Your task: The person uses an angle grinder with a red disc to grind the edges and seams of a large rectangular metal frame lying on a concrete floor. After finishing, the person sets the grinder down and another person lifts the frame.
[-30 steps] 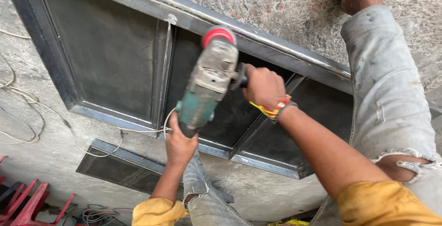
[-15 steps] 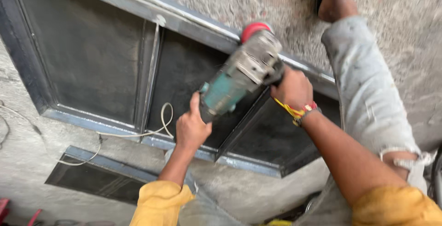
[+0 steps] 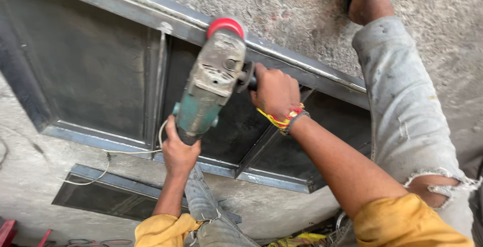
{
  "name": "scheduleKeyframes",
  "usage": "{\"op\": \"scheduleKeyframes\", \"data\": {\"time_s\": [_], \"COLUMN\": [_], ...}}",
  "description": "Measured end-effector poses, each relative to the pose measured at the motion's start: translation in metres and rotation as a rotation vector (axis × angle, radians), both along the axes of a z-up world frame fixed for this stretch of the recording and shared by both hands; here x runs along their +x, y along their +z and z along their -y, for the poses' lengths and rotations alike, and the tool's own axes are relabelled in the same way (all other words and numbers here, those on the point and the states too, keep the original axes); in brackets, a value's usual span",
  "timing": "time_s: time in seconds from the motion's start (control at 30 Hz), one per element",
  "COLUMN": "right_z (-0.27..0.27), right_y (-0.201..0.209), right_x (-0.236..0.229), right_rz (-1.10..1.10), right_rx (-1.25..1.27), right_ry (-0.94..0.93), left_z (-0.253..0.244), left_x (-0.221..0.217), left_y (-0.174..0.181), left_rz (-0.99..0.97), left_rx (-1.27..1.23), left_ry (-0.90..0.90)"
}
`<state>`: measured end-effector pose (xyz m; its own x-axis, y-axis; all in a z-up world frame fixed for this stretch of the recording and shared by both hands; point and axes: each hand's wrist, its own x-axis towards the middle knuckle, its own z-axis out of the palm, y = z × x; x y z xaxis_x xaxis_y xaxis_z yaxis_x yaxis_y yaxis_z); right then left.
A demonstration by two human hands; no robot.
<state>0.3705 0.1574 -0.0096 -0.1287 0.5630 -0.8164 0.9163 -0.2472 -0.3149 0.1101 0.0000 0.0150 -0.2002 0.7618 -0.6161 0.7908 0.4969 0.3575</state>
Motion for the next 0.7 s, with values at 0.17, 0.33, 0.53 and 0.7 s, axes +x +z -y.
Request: {"op": "scheduleKeyframes", "data": {"time_s": [0.17, 0.33, 0.53, 0.7], "right_z": [0.011, 0.047, 0.076, 0.114], "right_y": [0.009, 0.025, 0.025, 0.034], "right_x": [0.000, 0.020, 0.044, 0.038], "right_rz": [0.022, 0.070, 0.153, 0.137], "right_rx": [-0.034, -0.081, -0.063, -0.043], "right_ry": [-0.029, -0.120, -0.120, -0.301], "left_z": [0.013, 0.038, 0.053, 0.056], "left_x": [0.003, 0.015, 0.032, 0.013], "left_y": [0.006, 0.009, 0.000, 0.007], "left_rz": [0.012, 0.033, 0.121, 0.175], "left_rx": [-0.089, -0.173, -0.139, -0.162], "left_ry": [0.046, -0.001, -0.059, -0.176]}}
